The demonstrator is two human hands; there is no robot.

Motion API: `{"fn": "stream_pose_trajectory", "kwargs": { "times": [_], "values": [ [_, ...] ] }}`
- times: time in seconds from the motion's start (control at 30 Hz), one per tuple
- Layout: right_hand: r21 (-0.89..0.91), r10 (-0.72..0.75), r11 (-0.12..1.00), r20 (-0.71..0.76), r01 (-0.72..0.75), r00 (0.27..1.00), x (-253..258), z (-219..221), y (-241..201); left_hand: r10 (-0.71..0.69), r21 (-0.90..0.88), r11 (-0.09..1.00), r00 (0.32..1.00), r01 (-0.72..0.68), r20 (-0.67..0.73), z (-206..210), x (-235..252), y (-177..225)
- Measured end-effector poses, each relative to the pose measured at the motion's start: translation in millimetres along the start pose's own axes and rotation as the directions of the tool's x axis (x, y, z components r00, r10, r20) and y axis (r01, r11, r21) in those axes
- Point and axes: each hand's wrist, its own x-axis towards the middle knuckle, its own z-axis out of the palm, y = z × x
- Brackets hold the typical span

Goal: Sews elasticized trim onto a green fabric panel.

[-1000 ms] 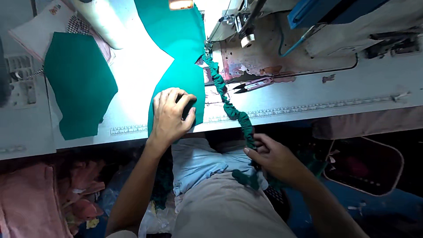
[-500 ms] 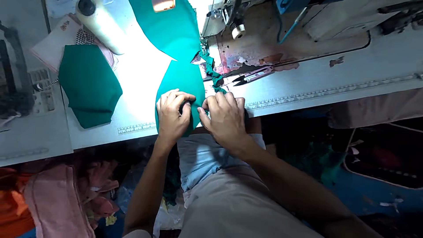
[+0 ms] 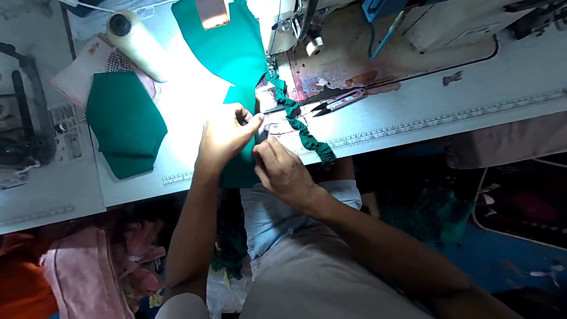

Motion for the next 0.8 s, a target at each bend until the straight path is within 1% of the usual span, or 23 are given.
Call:
{"fn": "stream_pose_trajectory", "kwargs": {
  "times": [0.1,0.17,0.27,0.37,0.47,0.53,0.67,0.8],
  "values": [
    [0.042,0.031,0.999,0.008,-0.031,1.000,-3,-4,2,0.069,-0.114,0.991,0.997,-0.071,-0.018,0,-3,-12],
    [0.137,0.104,0.985,0.010,-0.104,0.995,-4,-8,1,0.083,-0.216,0.972,0.996,-0.090,-0.041,3,-6,-19],
    [0.312,0.272,0.912,0.030,-0.268,0.962,4,-17,2,0.069,-0.355,0.930,0.994,-0.096,-0.088,11,-9,-23],
    [0.407,0.375,0.828,0.111,-0.386,0.921,17,-25,7,0.102,-0.403,0.905,0.990,-0.135,-0.101,15,-13,-24],
    [0.437,0.401,0.797,0.134,-0.417,0.906,24,-20,16,0.124,-0.422,0.896,0.991,-0.136,-0.056,13,-15,-23],
    [0.466,0.396,0.784,0.133,-0.410,0.909,28,-16,21,0.132,-0.448,0.884,0.991,-0.134,-0.037,10,-15,-24],
    [0.497,0.389,0.767,0.143,-0.405,0.910,28,-16,22,0.157,-0.504,0.849,0.987,-0.159,-0.047,12,-13,-26],
    [0.520,0.399,0.742,0.162,-0.422,0.903,28,-18,23,0.132,-0.532,0.834,0.989,-0.144,-0.061,14,-13,-25]
  ]
}}
